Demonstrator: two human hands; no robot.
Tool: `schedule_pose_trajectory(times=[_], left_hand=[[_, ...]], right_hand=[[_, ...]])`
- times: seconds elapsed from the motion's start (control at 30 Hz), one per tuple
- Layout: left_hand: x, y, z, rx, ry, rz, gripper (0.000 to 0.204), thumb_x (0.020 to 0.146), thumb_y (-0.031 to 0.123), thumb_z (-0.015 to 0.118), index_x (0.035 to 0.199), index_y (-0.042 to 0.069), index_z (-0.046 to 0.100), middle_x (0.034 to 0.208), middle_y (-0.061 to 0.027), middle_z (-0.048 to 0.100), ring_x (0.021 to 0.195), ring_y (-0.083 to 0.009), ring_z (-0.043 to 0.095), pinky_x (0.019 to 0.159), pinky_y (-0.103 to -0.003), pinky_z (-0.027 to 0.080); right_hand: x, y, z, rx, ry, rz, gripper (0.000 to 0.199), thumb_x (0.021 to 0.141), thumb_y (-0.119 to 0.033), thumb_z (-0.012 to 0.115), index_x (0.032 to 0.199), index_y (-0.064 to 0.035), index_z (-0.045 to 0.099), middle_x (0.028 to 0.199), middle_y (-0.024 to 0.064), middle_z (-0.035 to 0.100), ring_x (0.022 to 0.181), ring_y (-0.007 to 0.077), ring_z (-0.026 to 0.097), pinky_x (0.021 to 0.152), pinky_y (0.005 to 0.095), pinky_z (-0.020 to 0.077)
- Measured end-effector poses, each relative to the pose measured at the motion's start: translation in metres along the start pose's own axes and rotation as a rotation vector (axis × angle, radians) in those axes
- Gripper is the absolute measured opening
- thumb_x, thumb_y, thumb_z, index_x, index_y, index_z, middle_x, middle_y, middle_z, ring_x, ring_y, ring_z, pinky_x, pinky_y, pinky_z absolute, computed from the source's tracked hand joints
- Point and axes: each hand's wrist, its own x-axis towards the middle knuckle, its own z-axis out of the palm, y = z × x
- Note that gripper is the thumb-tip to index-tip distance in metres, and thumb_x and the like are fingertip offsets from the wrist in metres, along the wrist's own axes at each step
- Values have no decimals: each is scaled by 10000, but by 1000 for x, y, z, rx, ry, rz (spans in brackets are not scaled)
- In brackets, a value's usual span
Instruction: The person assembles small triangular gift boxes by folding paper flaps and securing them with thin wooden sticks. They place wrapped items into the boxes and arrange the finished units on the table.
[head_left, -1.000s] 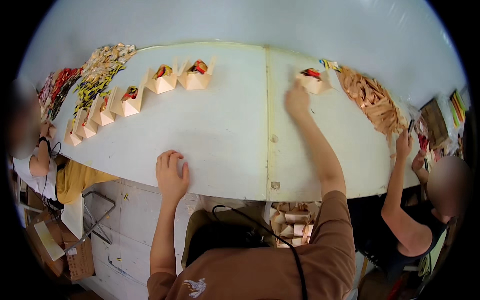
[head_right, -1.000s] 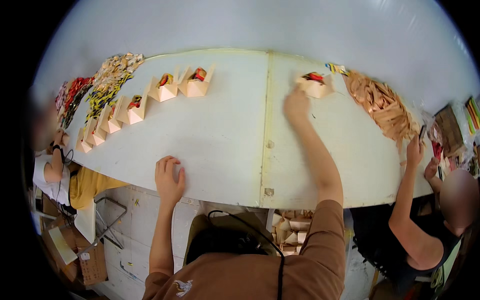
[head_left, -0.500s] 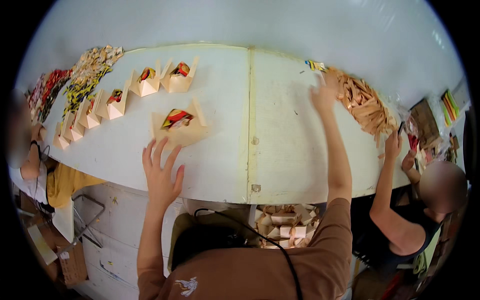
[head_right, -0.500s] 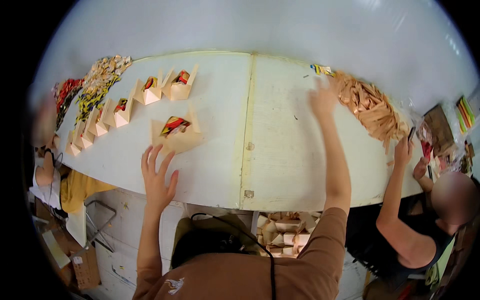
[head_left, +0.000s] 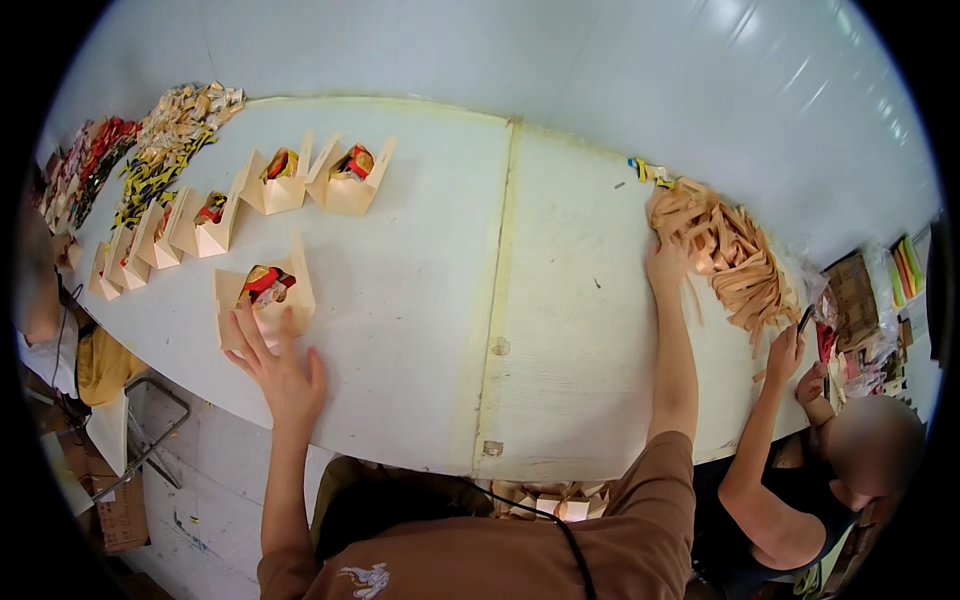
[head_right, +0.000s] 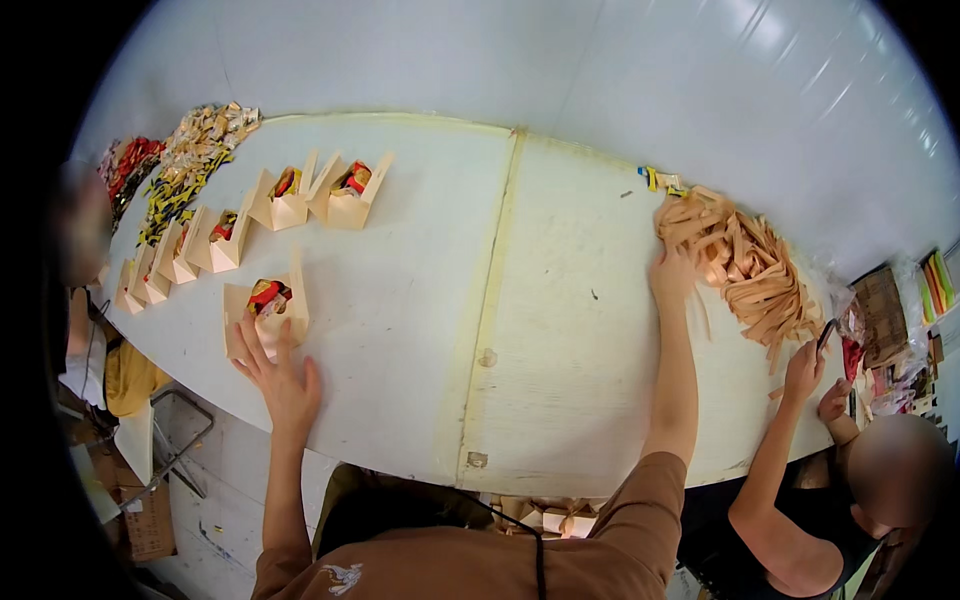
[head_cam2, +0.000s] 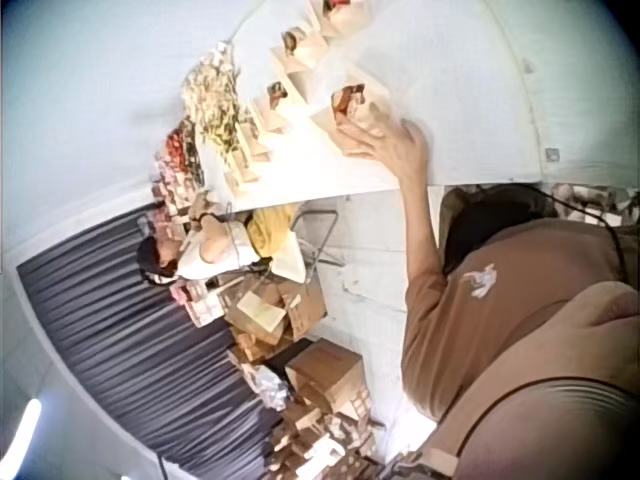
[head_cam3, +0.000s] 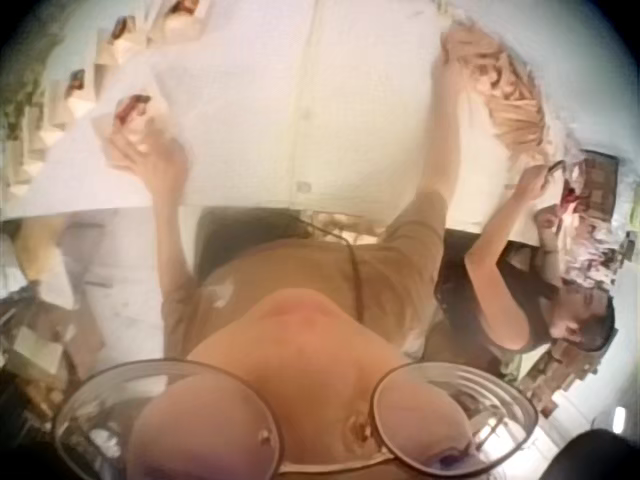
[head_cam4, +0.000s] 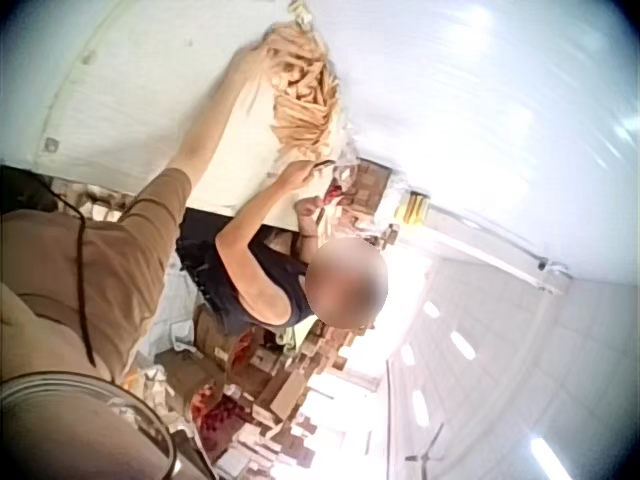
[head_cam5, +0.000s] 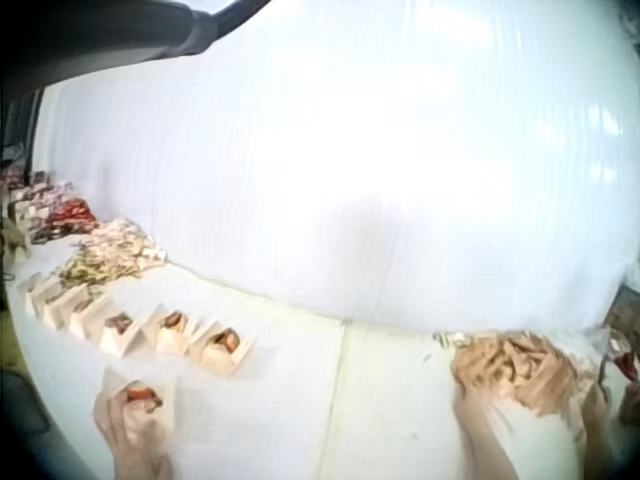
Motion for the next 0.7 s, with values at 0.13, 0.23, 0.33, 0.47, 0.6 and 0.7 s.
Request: schedule_pose_trajectory(times=[0.13, 0.23, 0.33, 0.47, 0.6, 0.7], left_hand=[[-5, -6, 2, -8, 27, -51, 693, 748, 77, 615, 1420, 111, 446, 1604, -213, 114, 1477, -458, 49, 1089, -732, 66], [-8, -7, -1, -89, 49, -46, 685, 743, 66, 618, 1405, 92, 445, 1594, -221, 125, 1474, -462, 57, 1104, -714, 63], [-12, -11, -1, -99, 72, -2, 638, 741, 53, 618, 1361, 65, 467, 1578, -235, 143, 1473, -451, 79, 1113, -702, 64], [-12, -9, 0, -187, 72, 99, 580, 757, 48, 614, 1320, 48, 479, 1557, -238, 173, 1468, -439, 107, 1113, -702, 76], [-24, -7, -17, -295, 118, 134, 524, 771, 16, 606, 1282, 45, 495, 1527, -239, 215, 1452, -432, 155, 1113, -697, 110], [-49, -11, -30, -373, 154, 182, 484, 772, 10, 608, 1246, 41, 518, 1510, -244, 241, 1430, -432, 209, 1109, -680, 154]], right_hand=[[-19, -81, -98, 247, -81, -128, 264, 857, -163, 607, 1090, -54, 664, 960, 103, 697, 1067, 311, 581, 880, 469, 427], [-52, -111, -158, 357, 44, -313, 292, 909, -198, 584, 1154, -44, 616, 838, 103, 683, 856, 305, 633, 716, 426, 454], [-70, -132, -214, 721, -454, 347, 395, 967, -256, 548, 1290, -33, 505, 709, 95, 662, 670, 301, 641, 626, 388, 472], [-56, -120, -166, 839, -563, 530, 782, 874, -473, 637, 1298, 136, 389, 723, 175, 677, 683, 288, 687, 644, 324, 523], [-42, -140, -114, 451, -592, 380, 740, 755, -496, 691, 1171, 103, 564, 842, 223, 697, 844, 329, 696, 738, 391, 546], [-39, -134, -127, 497, -585, 433, 597, 781, -472, 679, 1051, 59, 662, 889, 209, 706, 882, 317, 694, 776, 397, 538]])
